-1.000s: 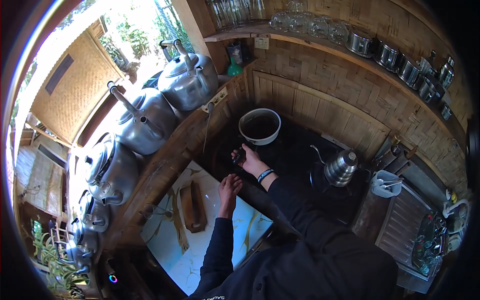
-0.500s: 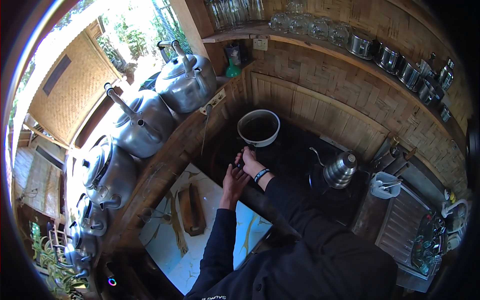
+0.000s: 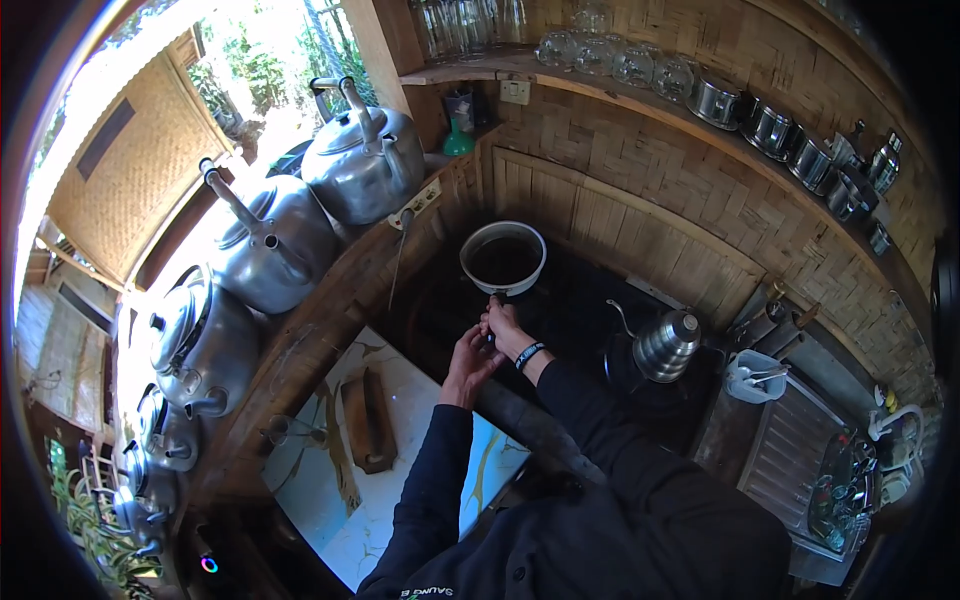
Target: Prepare coffee using a French press, including pouring hot liquid and pressing the plunger.
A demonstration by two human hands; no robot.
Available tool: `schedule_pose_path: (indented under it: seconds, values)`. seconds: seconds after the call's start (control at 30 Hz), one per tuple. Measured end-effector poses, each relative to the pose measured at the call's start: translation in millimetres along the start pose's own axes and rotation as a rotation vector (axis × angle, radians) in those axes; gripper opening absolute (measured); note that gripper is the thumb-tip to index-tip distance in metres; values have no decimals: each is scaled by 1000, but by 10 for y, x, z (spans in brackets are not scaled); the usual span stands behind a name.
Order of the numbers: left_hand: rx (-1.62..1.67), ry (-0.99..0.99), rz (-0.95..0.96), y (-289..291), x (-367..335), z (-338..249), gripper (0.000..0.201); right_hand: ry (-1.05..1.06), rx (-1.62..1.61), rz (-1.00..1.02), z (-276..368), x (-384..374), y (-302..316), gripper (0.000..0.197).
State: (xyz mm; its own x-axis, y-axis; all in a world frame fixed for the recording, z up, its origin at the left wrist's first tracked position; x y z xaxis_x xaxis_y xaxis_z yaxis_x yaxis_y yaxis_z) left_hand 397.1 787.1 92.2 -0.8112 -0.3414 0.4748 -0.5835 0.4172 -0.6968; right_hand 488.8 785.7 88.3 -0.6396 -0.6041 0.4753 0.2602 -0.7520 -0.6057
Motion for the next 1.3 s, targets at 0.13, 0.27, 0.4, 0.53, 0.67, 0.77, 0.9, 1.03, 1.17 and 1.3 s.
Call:
schedule_pose_path:
  seconds: [0.13,0.27,0.4,0.53,0.67,0.77,0.9,1.03,1.17,1.3]
  values:
    - [-64,-29,-11,-21,45,53,17,-37,11,29,-2,38,64,26]
    - [-36,-49,2,-77,141,102,15,-66,40,52,-5,117,108,24]
    - [-60,-67,-1,-218,331,189,15,-97,43,95,-12,192,185,24]
    - [-62,-94,-30,-241,551,300,14,-143,101,103,-58,442,258,27]
    - [-11,-87,-6,-245,710,493,13,-171,157,165,-75,727,335,27]
    - [17,-105,33,-270,861,634,13,-217,196,210,-96,935,390,27]
    - [28,-112,23,-218,1076,893,14,-245,272,270,-147,1234,547,26]
    - [39,-164,-27,-155,1420,1136,16,-297,335,344,-290,1614,643,25]
    - [48,-210,-54,-174,1799,1322,17,-354,388,428,-415,1947,726,25]
    - [72,-223,-140,-158,2187,1473,15,-426,411,511,-576,2290,731,24]
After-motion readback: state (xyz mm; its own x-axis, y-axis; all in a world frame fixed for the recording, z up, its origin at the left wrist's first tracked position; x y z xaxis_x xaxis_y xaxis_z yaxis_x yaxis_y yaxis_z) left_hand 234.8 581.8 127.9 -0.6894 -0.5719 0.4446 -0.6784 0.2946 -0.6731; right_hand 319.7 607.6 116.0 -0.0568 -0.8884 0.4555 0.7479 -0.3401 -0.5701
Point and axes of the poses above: each hand's wrist, its own x-axis away from the middle knuckle, its own y-axis out of the back of the hand, z = x × y, the point moved 9 cm from there along -x, towards the middle knuckle, and after that the axes turned 9 degrees about -x, right-handed, at the moved point
